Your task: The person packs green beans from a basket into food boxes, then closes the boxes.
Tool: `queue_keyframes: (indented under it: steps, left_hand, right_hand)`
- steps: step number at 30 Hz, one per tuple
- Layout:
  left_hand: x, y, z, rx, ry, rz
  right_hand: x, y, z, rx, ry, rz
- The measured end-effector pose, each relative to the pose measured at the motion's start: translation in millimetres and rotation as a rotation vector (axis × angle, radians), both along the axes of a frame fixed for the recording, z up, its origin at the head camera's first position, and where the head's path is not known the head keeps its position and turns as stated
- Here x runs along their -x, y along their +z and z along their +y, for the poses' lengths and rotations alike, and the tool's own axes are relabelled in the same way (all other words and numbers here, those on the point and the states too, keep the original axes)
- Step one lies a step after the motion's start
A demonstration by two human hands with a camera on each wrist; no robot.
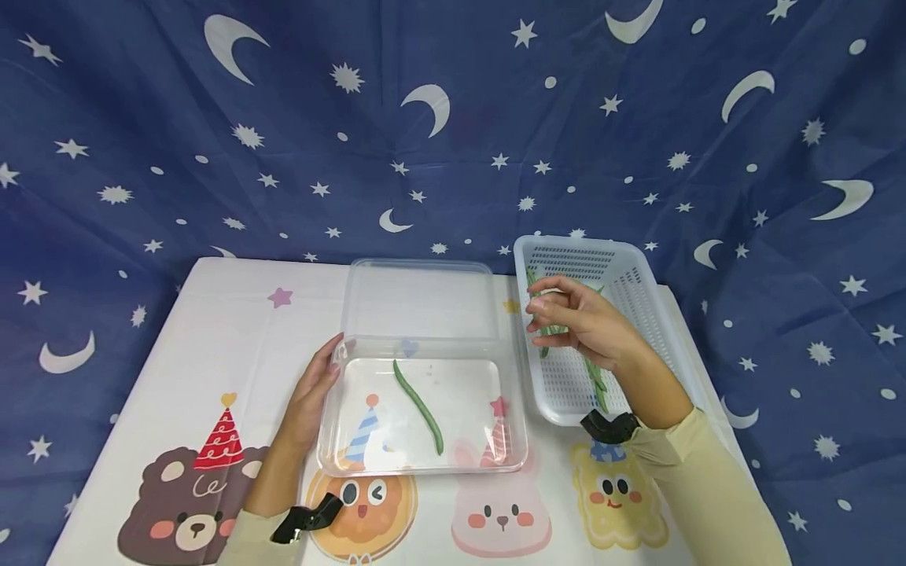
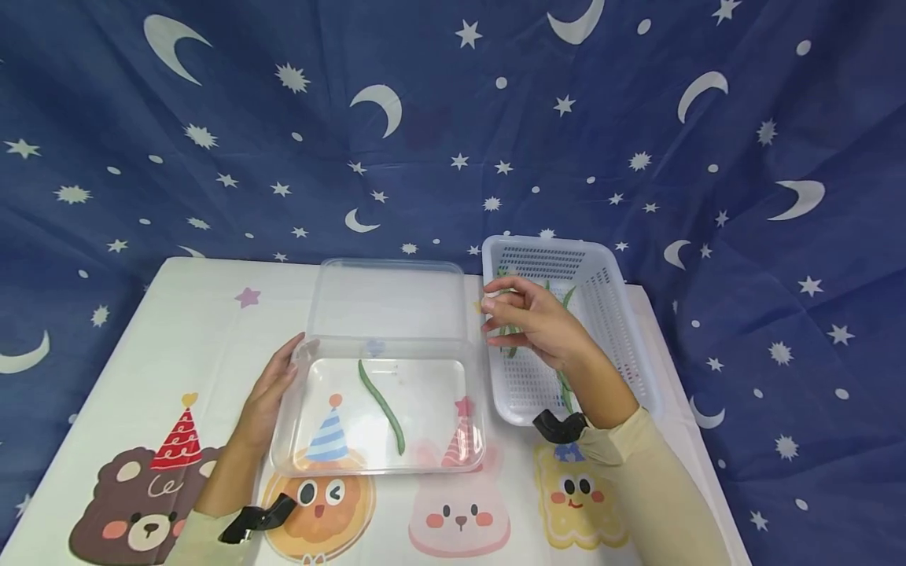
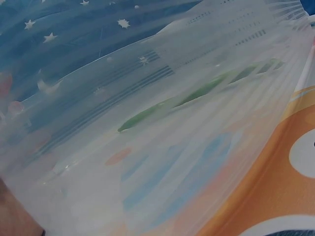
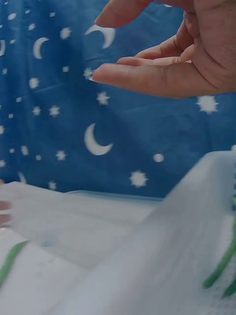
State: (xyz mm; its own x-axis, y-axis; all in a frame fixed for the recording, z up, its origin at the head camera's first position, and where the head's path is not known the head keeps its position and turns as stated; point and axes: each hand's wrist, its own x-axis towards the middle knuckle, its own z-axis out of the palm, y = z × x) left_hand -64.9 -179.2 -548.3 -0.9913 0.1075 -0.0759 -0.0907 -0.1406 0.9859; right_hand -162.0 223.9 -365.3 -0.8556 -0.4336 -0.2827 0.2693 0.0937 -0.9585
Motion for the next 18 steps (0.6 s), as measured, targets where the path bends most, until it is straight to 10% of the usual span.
queue_keyframes:
  steps: [18]
  left_hand:
    - [1.9,-0.9,0.4,0.002,-0.012,0.015]
  right_hand:
    - [75.2,-38.2,44.4,-0.23,-0.21,-0.051]
